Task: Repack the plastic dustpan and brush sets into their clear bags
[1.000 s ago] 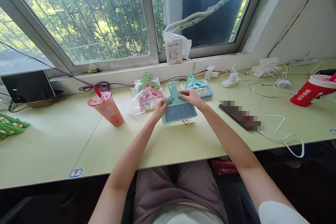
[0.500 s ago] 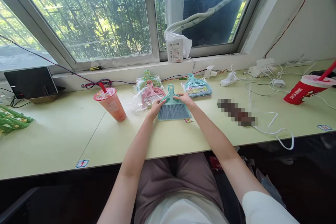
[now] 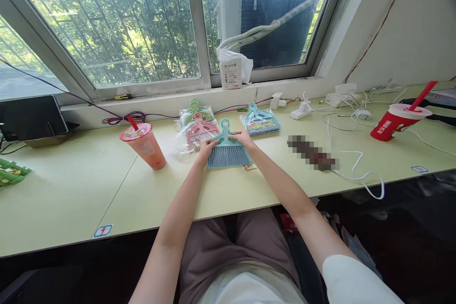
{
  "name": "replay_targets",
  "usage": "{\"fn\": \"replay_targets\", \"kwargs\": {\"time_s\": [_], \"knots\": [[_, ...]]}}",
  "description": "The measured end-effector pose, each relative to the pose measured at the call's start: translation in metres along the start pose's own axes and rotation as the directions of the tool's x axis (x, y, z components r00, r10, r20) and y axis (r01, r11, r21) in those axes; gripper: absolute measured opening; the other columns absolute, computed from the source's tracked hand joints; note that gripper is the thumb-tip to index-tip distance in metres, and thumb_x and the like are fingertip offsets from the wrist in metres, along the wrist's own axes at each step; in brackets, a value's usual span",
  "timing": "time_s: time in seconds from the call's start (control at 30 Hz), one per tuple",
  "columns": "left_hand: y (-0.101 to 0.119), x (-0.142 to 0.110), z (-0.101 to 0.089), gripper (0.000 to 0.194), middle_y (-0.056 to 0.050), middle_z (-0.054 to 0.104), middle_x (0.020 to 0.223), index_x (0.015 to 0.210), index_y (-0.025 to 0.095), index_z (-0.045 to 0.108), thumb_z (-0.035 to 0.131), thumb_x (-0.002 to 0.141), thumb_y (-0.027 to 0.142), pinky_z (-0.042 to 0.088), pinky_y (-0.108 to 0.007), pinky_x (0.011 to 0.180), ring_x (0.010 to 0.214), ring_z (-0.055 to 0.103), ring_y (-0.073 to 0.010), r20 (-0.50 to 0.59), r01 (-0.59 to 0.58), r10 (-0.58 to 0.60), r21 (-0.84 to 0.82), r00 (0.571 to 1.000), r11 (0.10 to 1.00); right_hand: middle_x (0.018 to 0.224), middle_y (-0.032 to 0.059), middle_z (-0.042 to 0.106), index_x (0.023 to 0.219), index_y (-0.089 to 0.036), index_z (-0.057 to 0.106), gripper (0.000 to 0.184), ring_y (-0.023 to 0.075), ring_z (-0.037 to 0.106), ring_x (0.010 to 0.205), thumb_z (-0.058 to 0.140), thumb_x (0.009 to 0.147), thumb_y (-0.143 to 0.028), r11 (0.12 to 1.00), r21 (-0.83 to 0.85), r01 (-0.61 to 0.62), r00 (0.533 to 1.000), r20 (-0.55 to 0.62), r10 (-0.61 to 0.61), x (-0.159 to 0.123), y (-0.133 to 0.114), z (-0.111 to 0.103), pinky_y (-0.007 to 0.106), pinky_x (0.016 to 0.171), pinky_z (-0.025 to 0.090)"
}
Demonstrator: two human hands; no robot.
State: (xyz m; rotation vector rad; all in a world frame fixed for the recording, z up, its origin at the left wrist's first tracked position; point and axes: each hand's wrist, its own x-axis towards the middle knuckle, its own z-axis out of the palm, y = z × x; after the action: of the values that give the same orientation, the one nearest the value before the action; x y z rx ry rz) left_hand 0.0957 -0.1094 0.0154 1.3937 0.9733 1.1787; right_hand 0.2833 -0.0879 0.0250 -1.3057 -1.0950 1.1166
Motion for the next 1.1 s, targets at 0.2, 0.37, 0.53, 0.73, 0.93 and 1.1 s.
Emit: {"fn": "replay_targets", "kwargs": {"time_s": [0.2, 0.37, 0.53, 0.73, 0.93, 1.1], "knots": [[0.004, 0.002, -0.005, 0.049, -0.008, 0.072, 0.085, 0.095, 0.015, 0.072, 0.075, 0.064, 0.053, 0.05, -0.032, 0.068, 0.08, 0.066, -0.0232, -0.007, 0.083, -0.083, 0.028, 0.997, 0.996, 0.071, 0.0027, 0.073, 0.073, -0.018, 0.074, 0.03, 0.0234, 0.07, 0.083, 0.089, 0.049, -0.026, 0.999, 0.032, 0.017, 1.0, -0.026, -0.017, 0.001, -0.004, 0.0, 0.035, 0.081, 0.054], [0.004, 0.005, -0.007, 0.052, -0.013, 0.072, 0.102, 0.106, 0.019, 0.069, 0.073, 0.068, 0.054, 0.055, -0.039, 0.075, 0.092, 0.069, -0.0303, 0.05, 0.216, -0.219, 0.052, 0.974, 0.975, 0.085, 0.0066, 0.075, 0.084, -0.016, 0.074, 0.024, 0.0205, 0.069, 0.086, 0.076, 0.073, -0.038, 0.984, 0.177, -0.014, 0.99, 0.138, -0.011, -0.003, -0.016, -0.018, 0.031, 0.078, 0.055], [0.006, 0.013, -0.011, 0.047, -0.011, 0.069, 0.114, 0.123, 0.025, 0.061, 0.066, 0.08, 0.043, 0.055, -0.041, 0.088, 0.107, 0.065, -0.0279, -0.252, 0.079, -0.114, -0.145, 0.961, 0.986, 0.109, 0.0059, 0.072, 0.109, -0.02, 0.069, 0.027, 0.0157, 0.067, 0.095, 0.061, 0.085, -0.03, 0.99, -0.006, 0.142, 0.942, 0.307, -0.134, -0.009, -0.029, -0.053, 0.023, 0.072, 0.054], [0.003, 0.014, -0.032, 0.046, -0.002, 0.068, 0.118, 0.12, 0.031, 0.058, 0.07, 0.077, 0.02, 0.056, -0.03, 0.09, 0.106, 0.065, -0.0176, -0.36, -0.102, -0.048, -0.387, 0.932, 0.916, 0.115, 0.0087, 0.068, 0.108, -0.018, 0.072, 0.047, 0.0219, 0.066, 0.098, 0.079, 0.062, -0.011, 0.678, -0.636, 0.368, 0.834, 0.548, 0.062, -0.016, -0.019, -0.066, 0.026, 0.078, 0.052], [-0.012, 0.02, -0.038, 0.043, -0.005, 0.072, 0.098, 0.116, 0.022, 0.06, 0.072, 0.075, 0.018, 0.06, -0.03, 0.078, 0.085, 0.07, -0.0172, -0.29, 0.106, -0.234, -0.396, 0.928, 0.912, 0.114, 0.0081, 0.066, 0.107, -0.02, 0.073, 0.052, 0.022, 0.064, 0.096, 0.085, 0.056, -0.016, 0.449, -0.771, 0.451, 0.841, 0.535, 0.074, -0.013, -0.012, -0.052, 0.024, 0.077, 0.048], [-0.02, 0.022, -0.037, 0.048, -0.005, 0.072, 0.093, 0.117, 0.022, 0.061, 0.075, 0.071, 0.02, 0.06, -0.03, 0.075, 0.082, 0.071, -0.0185, -0.222, 0.154, -0.241, -0.349, 0.945, 0.925, 0.104, 0.0051, 0.068, 0.099, -0.02, 0.075, 0.035, 0.0205, 0.061, 0.096, 0.081, 0.065, -0.023, 0.522, -0.734, 0.433, 0.838, 0.541, 0.066, -0.009, -0.007, -0.058, 0.024, 0.079, 0.045]]}}
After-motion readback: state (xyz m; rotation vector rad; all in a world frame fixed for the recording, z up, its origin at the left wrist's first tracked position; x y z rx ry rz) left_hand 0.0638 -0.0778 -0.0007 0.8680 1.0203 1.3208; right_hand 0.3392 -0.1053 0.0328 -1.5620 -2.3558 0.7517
